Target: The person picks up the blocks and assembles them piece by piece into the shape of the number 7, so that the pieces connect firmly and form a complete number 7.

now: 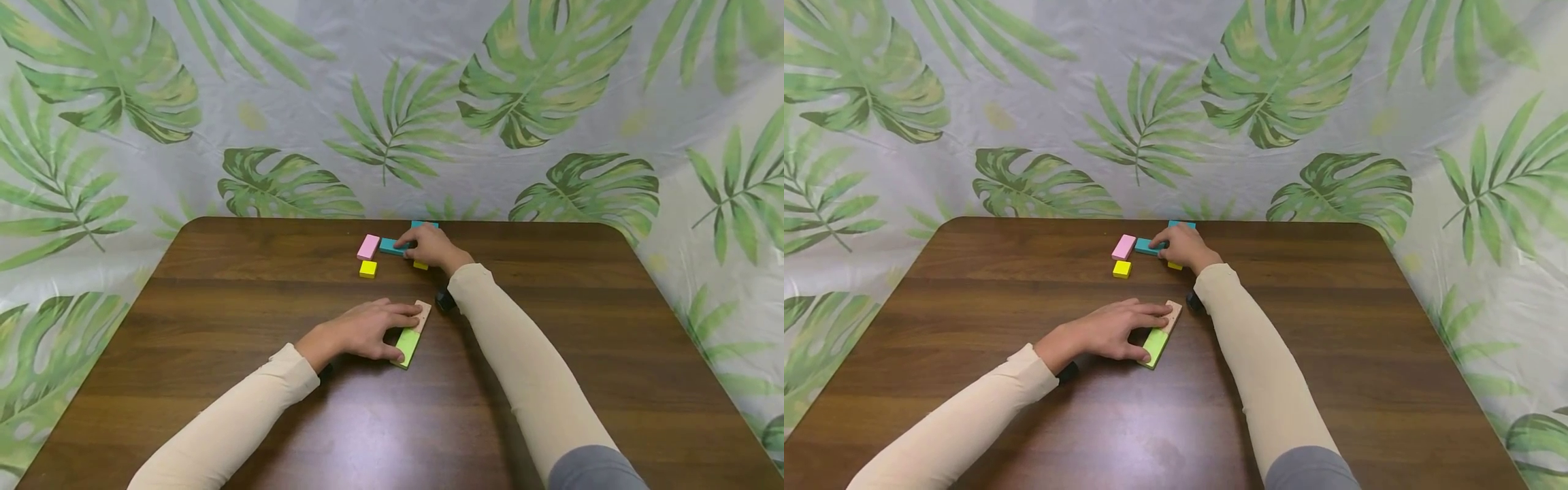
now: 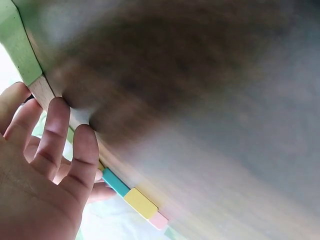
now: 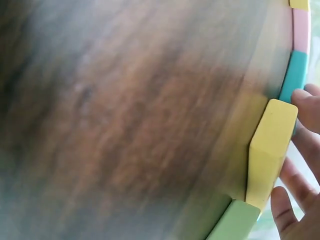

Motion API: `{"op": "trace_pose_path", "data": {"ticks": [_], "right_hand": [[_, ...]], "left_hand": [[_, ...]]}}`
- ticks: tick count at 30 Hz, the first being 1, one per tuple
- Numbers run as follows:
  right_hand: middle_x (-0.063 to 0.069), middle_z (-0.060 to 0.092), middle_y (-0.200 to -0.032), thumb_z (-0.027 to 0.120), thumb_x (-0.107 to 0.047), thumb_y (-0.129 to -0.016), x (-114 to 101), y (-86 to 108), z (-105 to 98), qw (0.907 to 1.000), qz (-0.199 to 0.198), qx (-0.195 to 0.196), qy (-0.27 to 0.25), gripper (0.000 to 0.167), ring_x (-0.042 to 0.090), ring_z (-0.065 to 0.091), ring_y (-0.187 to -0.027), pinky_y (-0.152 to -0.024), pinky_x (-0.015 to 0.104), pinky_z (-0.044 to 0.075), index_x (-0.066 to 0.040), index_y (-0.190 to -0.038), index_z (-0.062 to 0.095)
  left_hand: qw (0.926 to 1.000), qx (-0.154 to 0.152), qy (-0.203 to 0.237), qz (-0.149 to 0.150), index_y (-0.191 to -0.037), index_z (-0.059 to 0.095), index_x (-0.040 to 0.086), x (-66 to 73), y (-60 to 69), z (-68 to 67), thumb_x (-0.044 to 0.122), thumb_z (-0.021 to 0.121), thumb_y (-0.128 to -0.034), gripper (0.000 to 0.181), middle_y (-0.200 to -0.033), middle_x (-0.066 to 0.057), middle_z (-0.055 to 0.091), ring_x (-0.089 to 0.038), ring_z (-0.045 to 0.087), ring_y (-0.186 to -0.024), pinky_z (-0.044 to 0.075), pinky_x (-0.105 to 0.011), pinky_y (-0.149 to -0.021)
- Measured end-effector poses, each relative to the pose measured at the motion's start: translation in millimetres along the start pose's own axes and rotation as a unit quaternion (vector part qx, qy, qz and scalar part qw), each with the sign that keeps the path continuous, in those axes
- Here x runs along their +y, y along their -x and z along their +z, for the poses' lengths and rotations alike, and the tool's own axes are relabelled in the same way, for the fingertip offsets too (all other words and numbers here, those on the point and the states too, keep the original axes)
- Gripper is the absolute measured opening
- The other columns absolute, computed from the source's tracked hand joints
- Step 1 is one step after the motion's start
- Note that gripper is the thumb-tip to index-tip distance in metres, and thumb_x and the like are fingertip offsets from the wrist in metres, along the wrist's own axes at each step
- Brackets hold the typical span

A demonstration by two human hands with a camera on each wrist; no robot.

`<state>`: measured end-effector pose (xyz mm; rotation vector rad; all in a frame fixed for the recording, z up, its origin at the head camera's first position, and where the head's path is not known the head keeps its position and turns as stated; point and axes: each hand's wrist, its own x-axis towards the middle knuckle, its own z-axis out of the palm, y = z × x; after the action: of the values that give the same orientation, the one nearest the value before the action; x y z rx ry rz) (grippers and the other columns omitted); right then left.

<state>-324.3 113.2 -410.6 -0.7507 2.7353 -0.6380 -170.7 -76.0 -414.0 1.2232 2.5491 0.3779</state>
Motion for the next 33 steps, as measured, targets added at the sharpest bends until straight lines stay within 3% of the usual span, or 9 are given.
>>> {"op": "trace_pose_path", "data": {"ticks": [7,16,22,33], "right_hand": [[0.003,0.062,-0.139,0.064,-0.018,-0.096,0.4,0.6,5.3,0.9997,0.018,0.016,-0.005,0.027,0.031,0.047,-0.137,-0.120,0.060,0.022,-0.022,-0.121,0.072],[0.004,0.069,-0.128,0.065,-0.013,-0.095,6.3,4.8,3.6,0.9994,0.004,0.033,-0.004,0.023,0.029,0.057,-0.127,-0.114,0.055,0.035,-0.019,-0.115,0.075],[0.006,0.070,-0.127,0.065,-0.011,-0.095,9.9,9.5,-1.6,0.9995,0.003,0.031,-0.003,0.023,0.030,0.057,-0.126,-0.114,0.055,0.035,-0.018,-0.113,0.076],[0.008,0.067,-0.129,0.066,-0.008,-0.093,15.7,19.9,-5.6,0.9997,0.019,0.015,0.005,0.022,0.031,0.056,-0.127,-0.108,0.051,0.044,-0.019,-0.111,0.076]], "left_hand": [[1.0000,0.003,0.000,0.000,-0.146,0.051,0.016,0.4,0.4,0.2,0.041,0.071,-0.0890,0.066,-0.161,0.005,0.037,-0.030,0.045,-0.139,0.034,-0.044,-0.118],[1.0000,0.003,-0.003,-0.001,-0.147,0.051,0.017,-0.1,-0.1,0.5,0.041,0.071,-0.0890,0.066,-0.161,0.007,0.036,-0.028,0.048,-0.134,0.039,-0.043,-0.113],[1.0000,0.001,-0.005,-0.005,-0.147,0.050,0.018,0.6,0.0,-0.3,0.042,0.071,-0.0889,0.066,-0.161,0.007,0.036,-0.026,0.049,-0.131,0.042,-0.042,-0.110],[1.0000,-0.005,0.005,-0.004,-0.147,0.051,0.016,3.0,0.9,-2.3,0.040,0.071,-0.0891,0.065,-0.162,0.005,0.035,-0.034,0.042,-0.142,0.028,-0.048,-0.122]]}}
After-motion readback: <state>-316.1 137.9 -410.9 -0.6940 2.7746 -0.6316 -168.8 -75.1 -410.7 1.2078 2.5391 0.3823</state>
